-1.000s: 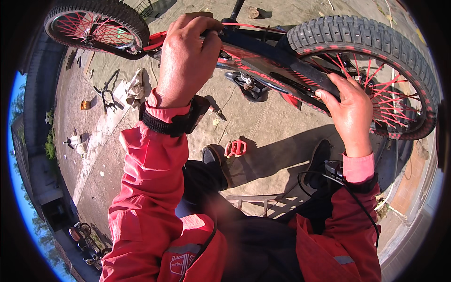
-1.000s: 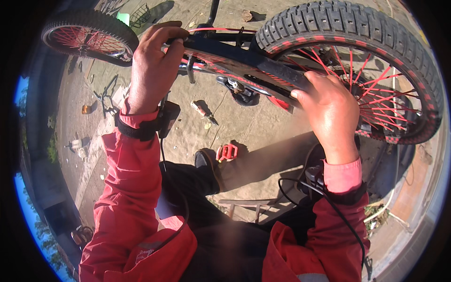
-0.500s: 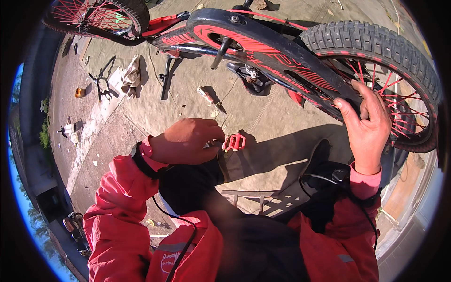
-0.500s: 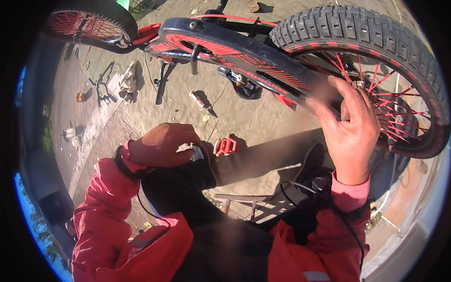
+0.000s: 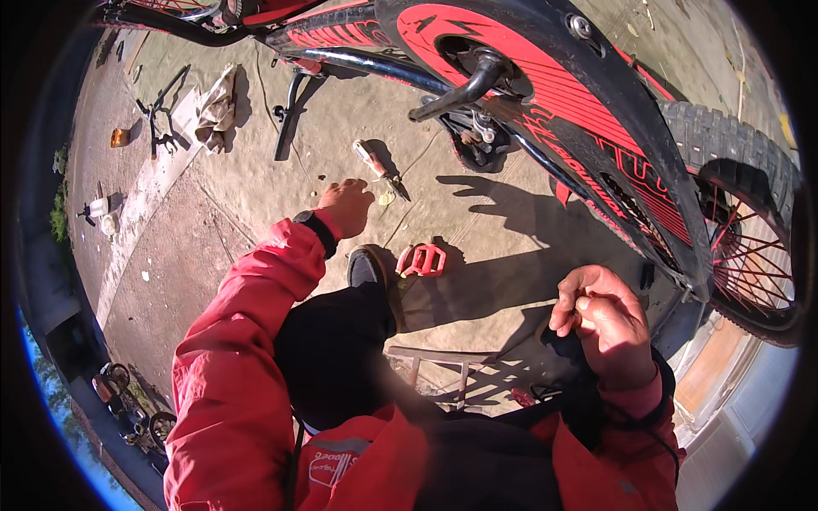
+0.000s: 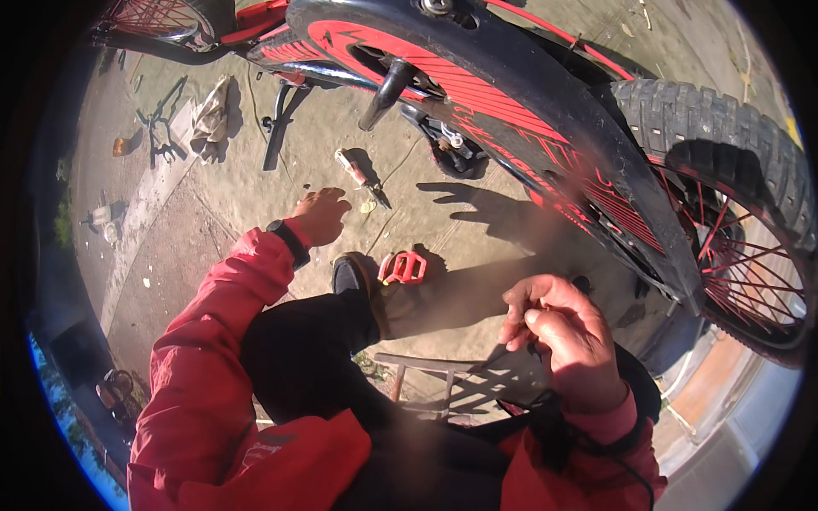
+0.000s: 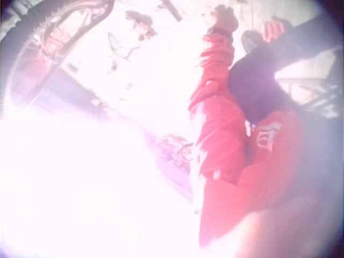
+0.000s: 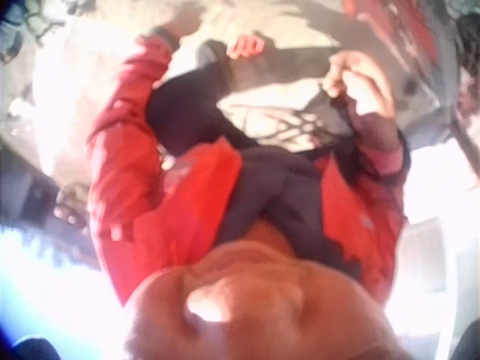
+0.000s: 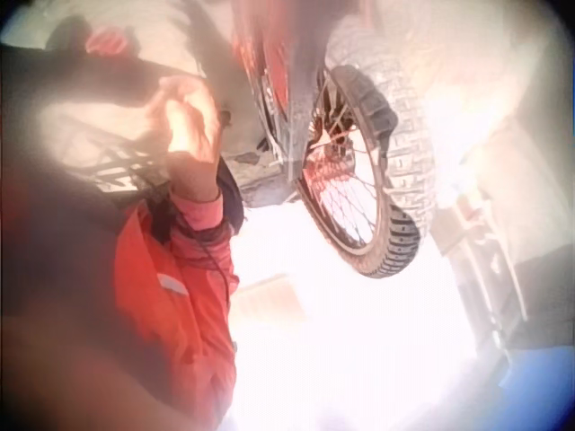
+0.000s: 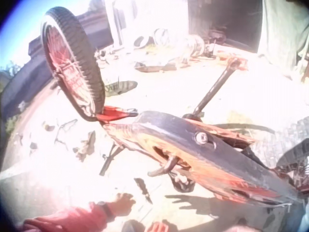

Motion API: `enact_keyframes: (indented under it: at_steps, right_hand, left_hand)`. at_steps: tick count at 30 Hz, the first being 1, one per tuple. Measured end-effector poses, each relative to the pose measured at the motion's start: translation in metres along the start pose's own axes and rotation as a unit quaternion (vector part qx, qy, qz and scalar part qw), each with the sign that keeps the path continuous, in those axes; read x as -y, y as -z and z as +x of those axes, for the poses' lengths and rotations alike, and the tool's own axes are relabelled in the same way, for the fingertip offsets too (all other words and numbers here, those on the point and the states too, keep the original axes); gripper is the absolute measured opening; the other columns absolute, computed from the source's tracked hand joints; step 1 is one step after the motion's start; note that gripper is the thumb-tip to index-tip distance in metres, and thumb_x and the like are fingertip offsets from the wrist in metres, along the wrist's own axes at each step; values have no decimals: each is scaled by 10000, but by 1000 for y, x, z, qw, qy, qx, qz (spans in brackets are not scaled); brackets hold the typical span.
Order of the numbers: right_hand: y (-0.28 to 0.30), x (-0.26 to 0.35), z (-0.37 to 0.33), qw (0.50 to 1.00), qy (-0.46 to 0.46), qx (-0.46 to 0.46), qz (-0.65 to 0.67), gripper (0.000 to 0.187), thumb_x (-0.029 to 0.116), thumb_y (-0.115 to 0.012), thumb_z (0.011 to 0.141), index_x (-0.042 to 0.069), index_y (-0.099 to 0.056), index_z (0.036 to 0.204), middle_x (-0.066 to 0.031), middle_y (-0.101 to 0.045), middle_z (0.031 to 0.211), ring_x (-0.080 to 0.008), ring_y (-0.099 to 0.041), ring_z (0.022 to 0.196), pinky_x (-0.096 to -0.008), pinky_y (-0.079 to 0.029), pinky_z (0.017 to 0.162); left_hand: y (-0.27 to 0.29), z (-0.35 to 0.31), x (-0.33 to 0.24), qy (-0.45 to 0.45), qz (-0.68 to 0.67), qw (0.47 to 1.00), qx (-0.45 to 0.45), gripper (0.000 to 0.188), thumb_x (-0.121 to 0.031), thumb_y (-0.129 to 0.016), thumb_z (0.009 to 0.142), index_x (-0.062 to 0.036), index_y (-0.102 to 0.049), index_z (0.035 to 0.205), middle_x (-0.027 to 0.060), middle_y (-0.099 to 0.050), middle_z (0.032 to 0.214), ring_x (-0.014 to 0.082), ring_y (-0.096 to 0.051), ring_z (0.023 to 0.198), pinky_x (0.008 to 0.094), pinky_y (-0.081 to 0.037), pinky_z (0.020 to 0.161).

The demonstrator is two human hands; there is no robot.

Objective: The person walks to a red mountain bike, positions a black and red mudguard over the rear wheel, and secures it to the frame using a small tool. The person then attaches a combination lock to the mudguard and frame.

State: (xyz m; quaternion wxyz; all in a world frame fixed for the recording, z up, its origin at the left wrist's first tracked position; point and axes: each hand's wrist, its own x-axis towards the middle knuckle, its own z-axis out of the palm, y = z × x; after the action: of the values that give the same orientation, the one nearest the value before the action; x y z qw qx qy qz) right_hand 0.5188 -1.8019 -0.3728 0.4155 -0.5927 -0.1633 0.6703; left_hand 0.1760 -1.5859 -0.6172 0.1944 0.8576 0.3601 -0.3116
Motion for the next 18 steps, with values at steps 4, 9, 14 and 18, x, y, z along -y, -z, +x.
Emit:
enact_keyframes:
  at_steps: [4,9,14,18]
  right_hand:
    - [-1,-15,22,997,-21,20,77,350,-122,-311,792,20,-553,1004,-109,-581,1047,-238,-648,995,-358,-536,910]
    - [1,-24,43,988,-93,23,125,253,-116,-402,865,32,-569,984,-103,-598,1062,-285,-681,1048,-381,-583,898]
    - [2,-33,65,987,-118,46,101,128,-10,-491,996,27,-592,1067,-115,-631,1089,-289,-683,1082,-386,-583,906]
    - [9,-34,80,981,-164,42,90,155,9,-514,1005,24,-604,1130,-118,-665,1140,-274,-701,1043,-342,-576,885]
  left_hand:
    - [-22,27,7,-11,21,999,-29,390,-142,-547,864,-87,-670,1230,160,-428,1530,353,-364,1441,509,-337,1138]
    - [-32,58,20,-23,31,998,-42,356,-155,-548,879,-78,-689,1197,133,-371,1584,341,-318,1475,532,-329,1146]
    - [-38,83,27,-8,13,997,-73,355,-150,-530,914,-127,-670,1240,103,-360,1590,326,-281,1500,558,-285,1184]
    - [-44,98,32,3,18,992,-123,294,-150,-549,900,-187,-700,1150,87,-540,1379,310,-412,1389,522,-366,1099]
